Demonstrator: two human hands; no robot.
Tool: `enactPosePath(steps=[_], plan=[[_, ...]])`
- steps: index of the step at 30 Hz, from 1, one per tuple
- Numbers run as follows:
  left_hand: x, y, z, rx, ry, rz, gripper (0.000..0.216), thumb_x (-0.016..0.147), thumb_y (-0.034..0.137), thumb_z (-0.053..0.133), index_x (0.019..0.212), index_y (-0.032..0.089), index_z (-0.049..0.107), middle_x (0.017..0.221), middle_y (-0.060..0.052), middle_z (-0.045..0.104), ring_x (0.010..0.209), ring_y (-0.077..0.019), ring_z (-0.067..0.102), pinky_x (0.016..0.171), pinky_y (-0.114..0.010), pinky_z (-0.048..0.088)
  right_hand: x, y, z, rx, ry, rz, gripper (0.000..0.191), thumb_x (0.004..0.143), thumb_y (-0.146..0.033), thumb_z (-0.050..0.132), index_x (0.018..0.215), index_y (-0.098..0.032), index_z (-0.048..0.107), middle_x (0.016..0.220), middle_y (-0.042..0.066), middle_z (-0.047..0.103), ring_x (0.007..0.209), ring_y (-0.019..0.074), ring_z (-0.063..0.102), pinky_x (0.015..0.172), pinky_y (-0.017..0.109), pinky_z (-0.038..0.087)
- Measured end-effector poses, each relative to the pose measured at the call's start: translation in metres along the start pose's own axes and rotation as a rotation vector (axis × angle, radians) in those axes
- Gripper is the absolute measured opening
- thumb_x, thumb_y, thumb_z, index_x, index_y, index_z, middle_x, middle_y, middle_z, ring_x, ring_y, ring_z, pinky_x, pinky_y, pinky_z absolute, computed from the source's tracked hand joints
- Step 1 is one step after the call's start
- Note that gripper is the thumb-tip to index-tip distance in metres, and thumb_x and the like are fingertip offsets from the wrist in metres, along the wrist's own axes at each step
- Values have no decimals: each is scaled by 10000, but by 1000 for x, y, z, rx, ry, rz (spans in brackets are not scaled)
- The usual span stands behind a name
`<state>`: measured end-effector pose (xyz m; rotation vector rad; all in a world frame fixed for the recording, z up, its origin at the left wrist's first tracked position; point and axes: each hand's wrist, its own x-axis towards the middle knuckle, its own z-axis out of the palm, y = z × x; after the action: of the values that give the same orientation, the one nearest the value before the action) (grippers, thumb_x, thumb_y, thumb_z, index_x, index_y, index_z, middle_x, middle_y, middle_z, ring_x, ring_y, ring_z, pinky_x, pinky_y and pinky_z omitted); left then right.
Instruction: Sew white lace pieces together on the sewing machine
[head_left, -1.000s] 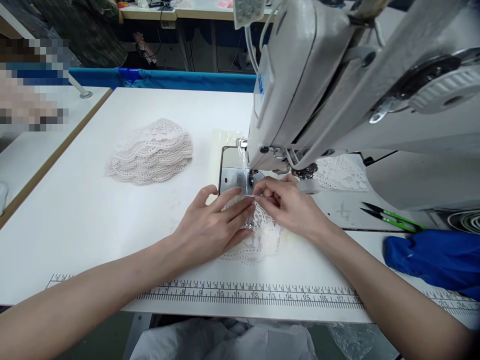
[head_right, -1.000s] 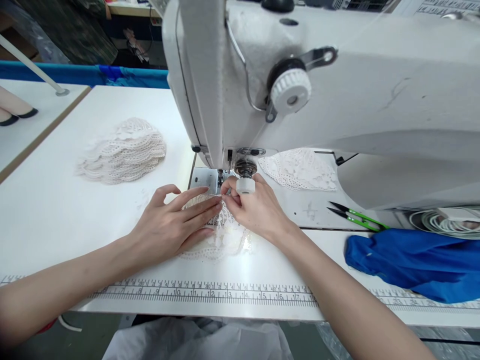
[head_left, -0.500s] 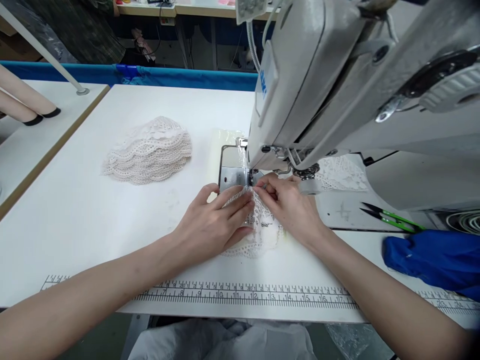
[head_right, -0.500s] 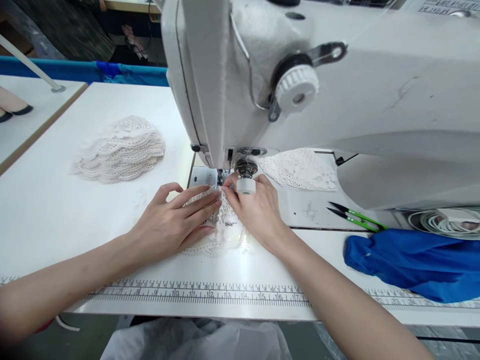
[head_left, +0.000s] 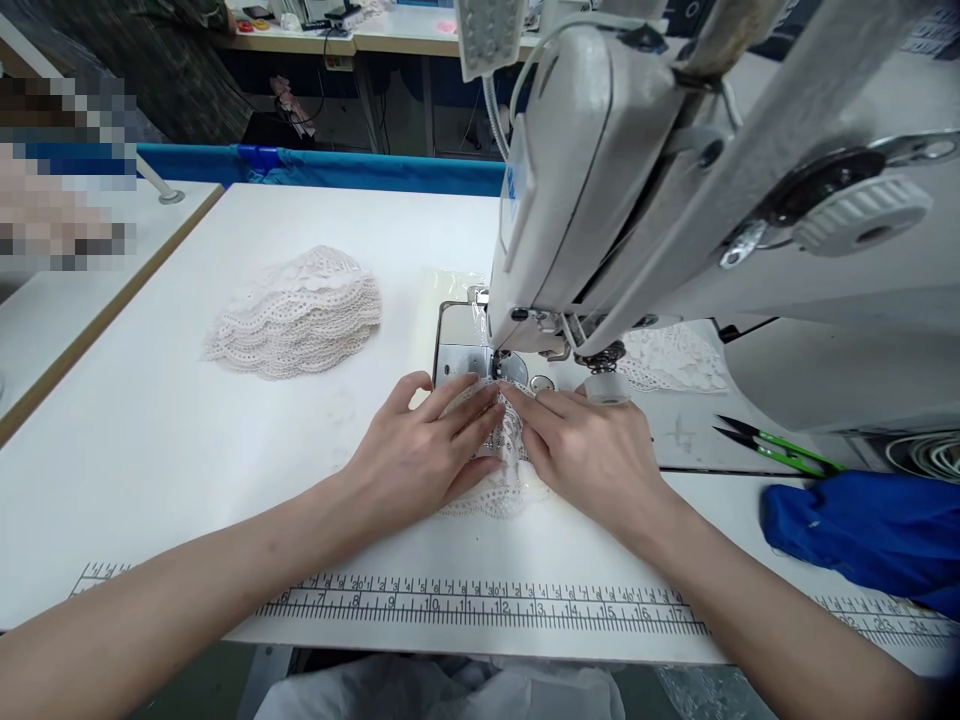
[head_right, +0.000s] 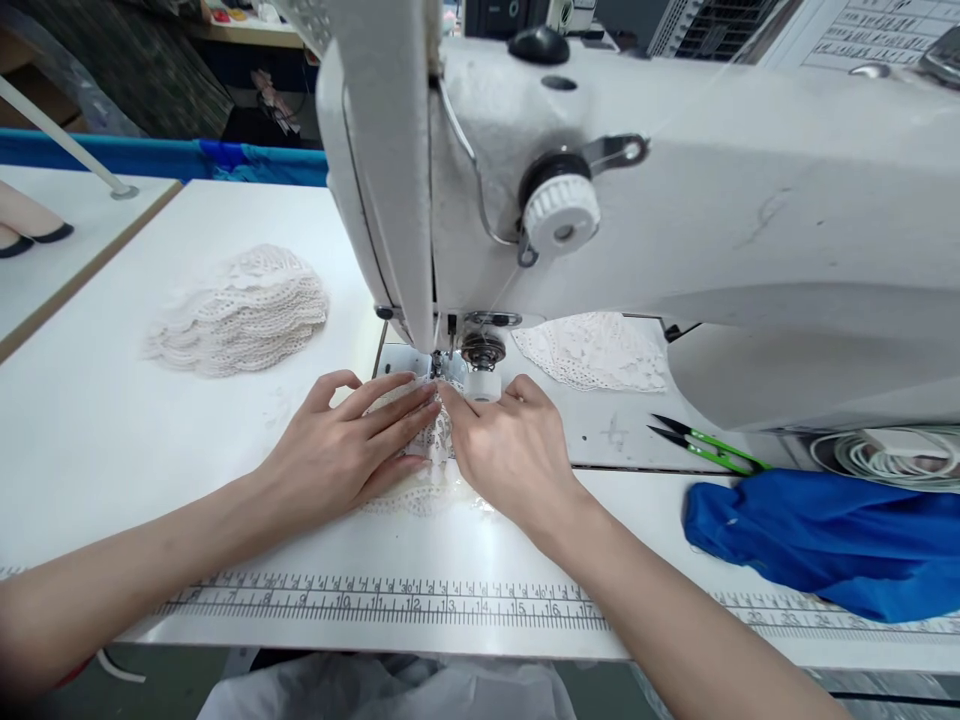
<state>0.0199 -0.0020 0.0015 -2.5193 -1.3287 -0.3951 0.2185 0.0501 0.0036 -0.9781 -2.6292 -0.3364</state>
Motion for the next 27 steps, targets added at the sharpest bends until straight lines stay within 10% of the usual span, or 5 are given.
enactPosePath(steps=[27], plan=[[2,-2,3,-10,-21,-59,371,1000,406,390,1255,213,577,1292,-55,619,1293,-229,468,957,-414,347,2,4,4,-108,-50,-8,380,881,-128,442,1184,-176,667,592,-4,686,508,121,544,578,304,253]])
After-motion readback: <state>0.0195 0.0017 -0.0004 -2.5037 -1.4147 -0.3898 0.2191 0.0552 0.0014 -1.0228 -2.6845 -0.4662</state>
